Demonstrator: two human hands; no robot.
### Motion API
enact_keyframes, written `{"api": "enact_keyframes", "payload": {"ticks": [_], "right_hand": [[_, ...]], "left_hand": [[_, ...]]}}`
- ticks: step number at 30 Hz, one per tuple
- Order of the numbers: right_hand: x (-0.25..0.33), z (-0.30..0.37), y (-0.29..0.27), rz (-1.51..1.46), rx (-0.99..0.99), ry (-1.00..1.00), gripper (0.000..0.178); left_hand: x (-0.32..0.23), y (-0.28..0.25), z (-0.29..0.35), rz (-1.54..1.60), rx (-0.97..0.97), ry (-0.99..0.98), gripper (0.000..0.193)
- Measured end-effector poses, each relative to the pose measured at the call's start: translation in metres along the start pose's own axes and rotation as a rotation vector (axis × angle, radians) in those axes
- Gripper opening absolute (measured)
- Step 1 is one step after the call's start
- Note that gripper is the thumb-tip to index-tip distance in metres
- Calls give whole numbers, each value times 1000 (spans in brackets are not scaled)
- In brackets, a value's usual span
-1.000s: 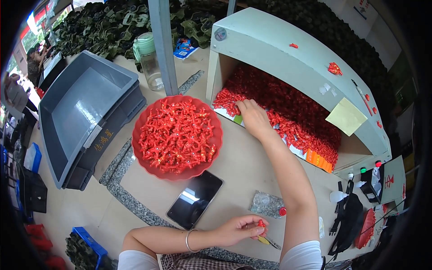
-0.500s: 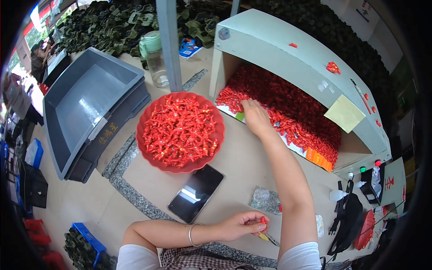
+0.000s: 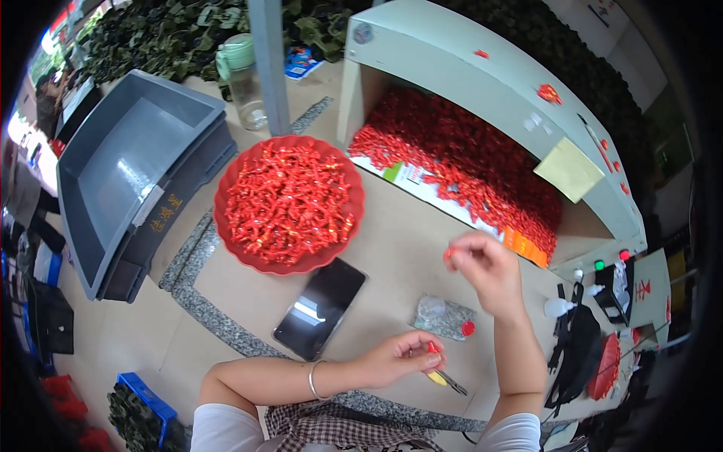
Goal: The person assembles small red toy parts by hand, attaching small rings or connectors to them.
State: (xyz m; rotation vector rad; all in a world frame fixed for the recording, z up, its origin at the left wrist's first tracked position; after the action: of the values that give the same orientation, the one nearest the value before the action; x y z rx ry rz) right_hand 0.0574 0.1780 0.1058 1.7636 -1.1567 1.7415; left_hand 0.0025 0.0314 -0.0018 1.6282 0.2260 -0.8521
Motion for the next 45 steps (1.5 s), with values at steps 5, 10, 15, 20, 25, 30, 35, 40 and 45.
{"api": "enact_keyframes", "payload": {"ticks": [5, 10, 15, 20, 25, 30, 35, 40, 45], "right_hand": [[7, 81, -4, 300, 30, -124, 12], [-11, 118, -2, 389, -50, -304, 19], [-11, 133, 0, 470, -90, -381, 18], [-22, 134, -8, 399, 64, -98, 14], [-16, 131, -6, 575, 215, -101, 12], [-16, 132, -15, 551, 317, -73, 11], [-37, 134, -65, 341, 312, 269, 13], [-77, 130, -86, -96, 438, 664, 22], [-102, 119, -85, -192, 509, 769, 19]], "left_hand": [[-10, 1, 0, 14, -66, -64, 24], [-2, 4, -2, 109, -99, -130, 21], [2, 2, -5, 2, -38, -150, 18], [-3, 1, -4, -444, -146, 92, 16], [-14, 5, -4, -699, -100, 136, 17], [-12, 9, -4, -672, -57, 90, 18], [-3, -1, -3, -479, -127, -17, 21], [2, -1, -4, -408, -135, -118, 21], [5, -5, -4, -368, -159, -166, 22]]}}
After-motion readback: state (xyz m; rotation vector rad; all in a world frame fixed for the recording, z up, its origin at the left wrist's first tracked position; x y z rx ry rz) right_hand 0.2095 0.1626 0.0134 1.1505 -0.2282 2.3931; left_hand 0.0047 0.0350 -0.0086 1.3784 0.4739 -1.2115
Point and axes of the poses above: each hand's wrist, its own z-axis away from the middle knuckle, its own y-axis out of the palm, x = y × z, the point moved 4 cm from there along -z, towards the middle knuckle, and after that the axes turned 4 degrees about z, right-handed, at the moved point
